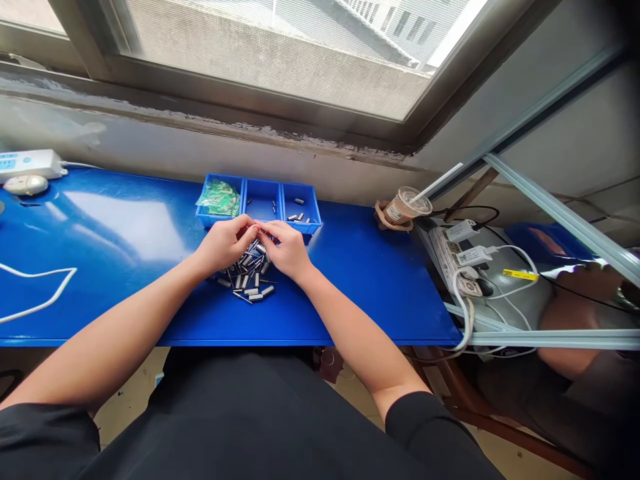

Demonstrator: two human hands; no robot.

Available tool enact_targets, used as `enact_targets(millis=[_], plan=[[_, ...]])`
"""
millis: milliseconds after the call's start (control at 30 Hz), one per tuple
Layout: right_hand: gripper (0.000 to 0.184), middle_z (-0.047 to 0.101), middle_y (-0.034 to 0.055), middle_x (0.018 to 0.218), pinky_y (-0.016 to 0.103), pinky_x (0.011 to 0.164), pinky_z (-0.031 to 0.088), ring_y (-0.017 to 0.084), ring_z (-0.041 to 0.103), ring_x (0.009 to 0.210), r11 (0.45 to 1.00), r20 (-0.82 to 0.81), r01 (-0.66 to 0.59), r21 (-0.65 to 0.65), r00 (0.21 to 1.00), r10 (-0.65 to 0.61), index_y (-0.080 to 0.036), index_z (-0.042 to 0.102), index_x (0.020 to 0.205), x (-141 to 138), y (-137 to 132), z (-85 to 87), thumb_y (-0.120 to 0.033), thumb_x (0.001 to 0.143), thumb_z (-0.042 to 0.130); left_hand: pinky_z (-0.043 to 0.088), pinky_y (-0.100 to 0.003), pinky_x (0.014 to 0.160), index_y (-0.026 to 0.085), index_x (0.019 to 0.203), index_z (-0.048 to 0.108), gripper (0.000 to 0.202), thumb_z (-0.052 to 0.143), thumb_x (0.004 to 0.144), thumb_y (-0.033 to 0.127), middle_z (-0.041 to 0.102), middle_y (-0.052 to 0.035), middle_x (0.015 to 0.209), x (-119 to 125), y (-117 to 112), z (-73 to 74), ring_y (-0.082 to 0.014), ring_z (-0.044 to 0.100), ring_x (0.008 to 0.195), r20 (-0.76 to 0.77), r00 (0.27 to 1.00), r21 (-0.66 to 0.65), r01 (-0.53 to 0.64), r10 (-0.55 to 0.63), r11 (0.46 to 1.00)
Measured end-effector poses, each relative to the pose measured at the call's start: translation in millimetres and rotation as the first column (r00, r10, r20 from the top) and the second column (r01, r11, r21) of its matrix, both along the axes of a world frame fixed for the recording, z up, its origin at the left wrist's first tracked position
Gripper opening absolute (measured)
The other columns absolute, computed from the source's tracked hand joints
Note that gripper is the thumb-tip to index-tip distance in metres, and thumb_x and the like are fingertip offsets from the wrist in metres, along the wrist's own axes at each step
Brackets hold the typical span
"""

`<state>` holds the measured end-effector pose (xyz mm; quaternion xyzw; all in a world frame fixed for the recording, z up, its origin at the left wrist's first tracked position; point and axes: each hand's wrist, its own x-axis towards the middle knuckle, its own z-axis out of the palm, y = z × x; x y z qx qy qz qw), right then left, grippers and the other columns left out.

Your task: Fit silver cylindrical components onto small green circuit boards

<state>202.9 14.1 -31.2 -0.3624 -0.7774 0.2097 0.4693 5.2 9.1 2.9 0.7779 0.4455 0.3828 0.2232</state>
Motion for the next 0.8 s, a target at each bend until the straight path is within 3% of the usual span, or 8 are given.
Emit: enact_targets(millis=[133, 233, 467, 667, 800], plan=[[0.029, 0.085, 0.0109, 0.117, 0.037, 0.088, 0.067, 0.023, 0.08, 0.105, 1.0, -0.021, -0.007, -0.008, 1.0, 0.007, -0.021, 0.084, 0.124, -1.9, -2.7, 1.4, -0.037, 0.107, 0.068, 0.031, -0.031, 0.058, 0.024, 0.071, 0.048, 0.041, 0.047, 0.102, 0.05, 0.052, 0.0014, 0.059, -1.7, 1.9, -1.0, -0.0142, 0.045, 0.056, -0.021, 1.0, 0.03, -0.016, 0.017, 0.999], [0.028, 0.086, 0.0102, 0.115, 0.035, 0.078, 0.066, 0.023, 0.08, 0.1, 0.999, -0.041, 0.003, -0.044, 0.999, -0.005, -0.021, 0.085, 0.12, -3.4, -4.7, 2.8, -0.039, 0.104, 0.07, 0.033, -0.031, 0.059, 0.023, 0.069, 0.049, 0.046, 0.045, 0.103, 0.054, 0.053, 0.0007, 0.058, -2.7, 2.6, -0.7, -0.0147, 0.047, 0.056, -0.015, 1.0, 0.009, -0.003, 0.003, 1.0], [0.031, 0.086, 0.0078, 0.111, 0.033, 0.078, 0.064, 0.022, 0.082, 0.099, 0.989, -0.058, 0.019, -0.148, 0.998, -0.027, -0.021, 0.079, 0.124, -3.8, -6.4, 5.1, -0.041, 0.104, 0.068, 0.032, -0.029, 0.057, 0.021, 0.088, 0.065, 0.034, 0.054, 0.1, 0.051, 0.059, 0.0024, 0.062, -0.4, -1.4, 0.1, -0.0135, 0.045, 0.054, 0.01, 1.0, -0.009, -0.016, 0.016, 1.0], [0.027, 0.085, 0.0071, 0.109, 0.031, 0.076, 0.063, 0.019, 0.08, 0.094, 0.99, -0.038, 0.013, -0.141, 0.999, -0.018, -0.02, 0.079, 0.119, -5.5, -8.3, 5.8, -0.04, 0.103, 0.07, 0.03, -0.03, 0.058, 0.023, 0.069, 0.048, 0.044, 0.048, 0.102, 0.052, 0.049, 0.0018, 0.057, -1.9, 2.0, -1.7, -0.0134, 0.043, 0.056, -0.007, 1.0, 0.027, -0.022, 0.022, 0.999], [0.026, 0.085, 0.0075, 0.106, 0.033, 0.079, 0.062, 0.019, 0.077, 0.092, 0.995, -0.031, 0.039, -0.089, 0.999, -0.042, -0.02, 0.081, 0.113, -5.6, -7.5, 6.1, -0.042, 0.104, 0.071, 0.035, -0.03, 0.059, 0.023, 0.071, 0.053, 0.047, 0.047, 0.103, 0.056, 0.053, 0.0011, 0.058, -2.4, 1.5, -0.8, -0.0144, 0.047, 0.056, 0.007, 1.0, 0.003, -0.004, 0.004, 1.0]])
